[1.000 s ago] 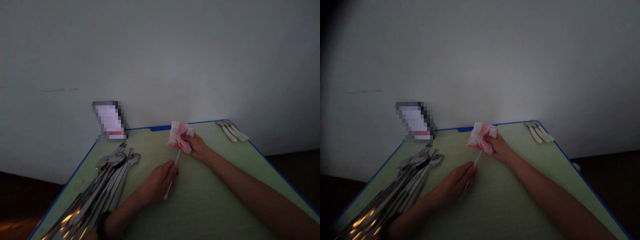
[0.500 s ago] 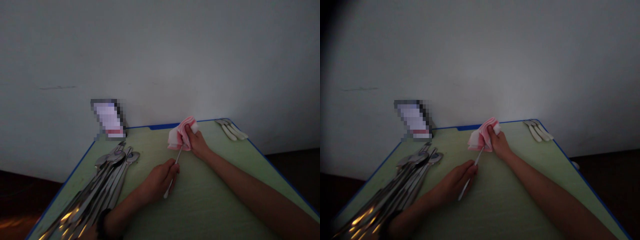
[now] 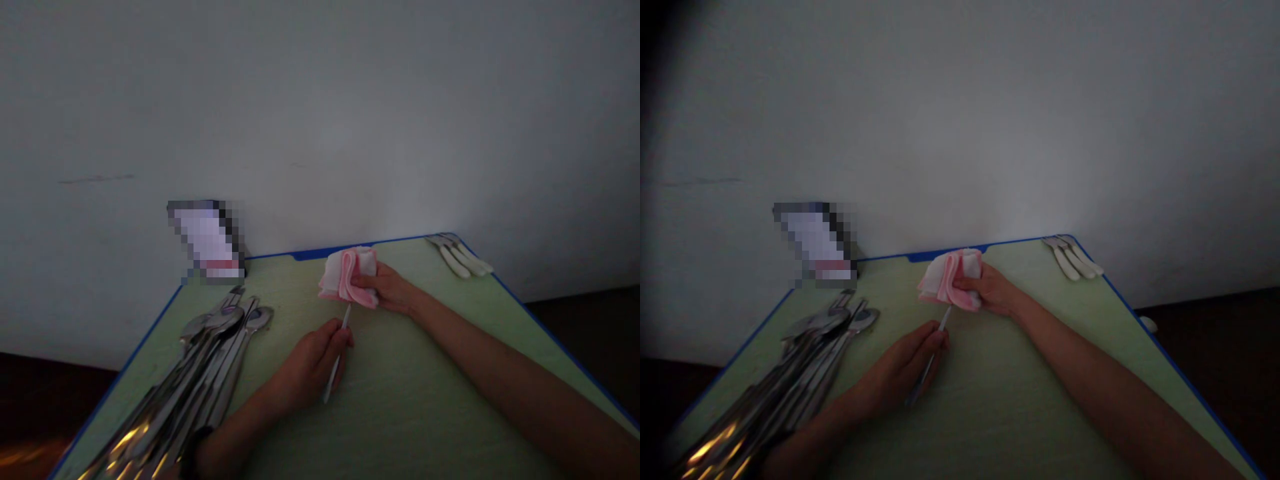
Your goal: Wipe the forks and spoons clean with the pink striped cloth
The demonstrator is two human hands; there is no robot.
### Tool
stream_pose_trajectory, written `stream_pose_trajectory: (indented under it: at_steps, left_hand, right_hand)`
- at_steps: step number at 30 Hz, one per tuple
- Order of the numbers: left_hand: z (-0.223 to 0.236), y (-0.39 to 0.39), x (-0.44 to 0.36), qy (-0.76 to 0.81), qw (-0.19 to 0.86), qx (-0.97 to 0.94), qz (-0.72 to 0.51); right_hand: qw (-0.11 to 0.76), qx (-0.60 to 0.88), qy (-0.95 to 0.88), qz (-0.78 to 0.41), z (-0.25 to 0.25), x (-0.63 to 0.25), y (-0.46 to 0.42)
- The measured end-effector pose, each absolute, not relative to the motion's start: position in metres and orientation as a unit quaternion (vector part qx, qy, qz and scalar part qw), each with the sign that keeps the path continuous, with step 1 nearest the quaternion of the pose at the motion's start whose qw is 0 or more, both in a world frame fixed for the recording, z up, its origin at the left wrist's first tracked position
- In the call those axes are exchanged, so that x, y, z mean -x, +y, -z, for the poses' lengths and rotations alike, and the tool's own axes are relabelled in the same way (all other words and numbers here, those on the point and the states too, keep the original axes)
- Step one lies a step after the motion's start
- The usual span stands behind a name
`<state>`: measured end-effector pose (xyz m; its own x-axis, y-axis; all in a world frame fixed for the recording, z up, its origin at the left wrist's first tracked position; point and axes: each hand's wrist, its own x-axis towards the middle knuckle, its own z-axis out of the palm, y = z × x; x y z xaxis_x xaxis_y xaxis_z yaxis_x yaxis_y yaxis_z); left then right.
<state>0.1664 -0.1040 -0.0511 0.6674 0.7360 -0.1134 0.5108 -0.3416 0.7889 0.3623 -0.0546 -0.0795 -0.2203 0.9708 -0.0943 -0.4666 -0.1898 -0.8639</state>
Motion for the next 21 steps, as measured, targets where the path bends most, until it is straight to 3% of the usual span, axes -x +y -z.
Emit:
stream_pose_trajectory:
  at_steps: [8, 16, 21]
  left_hand:
    - [0.0524, -0.1043, -0.1688, 0.368, 0.460, -0.800, -0.115]
    - [0.0491, -0.1057, -0.1692, 0.346, 0.411, -0.838, -0.097]
    - [0.0498, -0.1059, -0.1677, 0.351, 0.543, -0.751, -0.131]
  right_hand:
    - [0.619, 0.350, -0.233, -0.663, 0.0754, -0.3545, -0.0498]
    - [0.587, 0.357, -0.309, -0.657, 0.0794, -0.3537, -0.0518]
    - [0.615, 0.318, -0.250, -0.677, 0.0738, -0.3546, -0.0524]
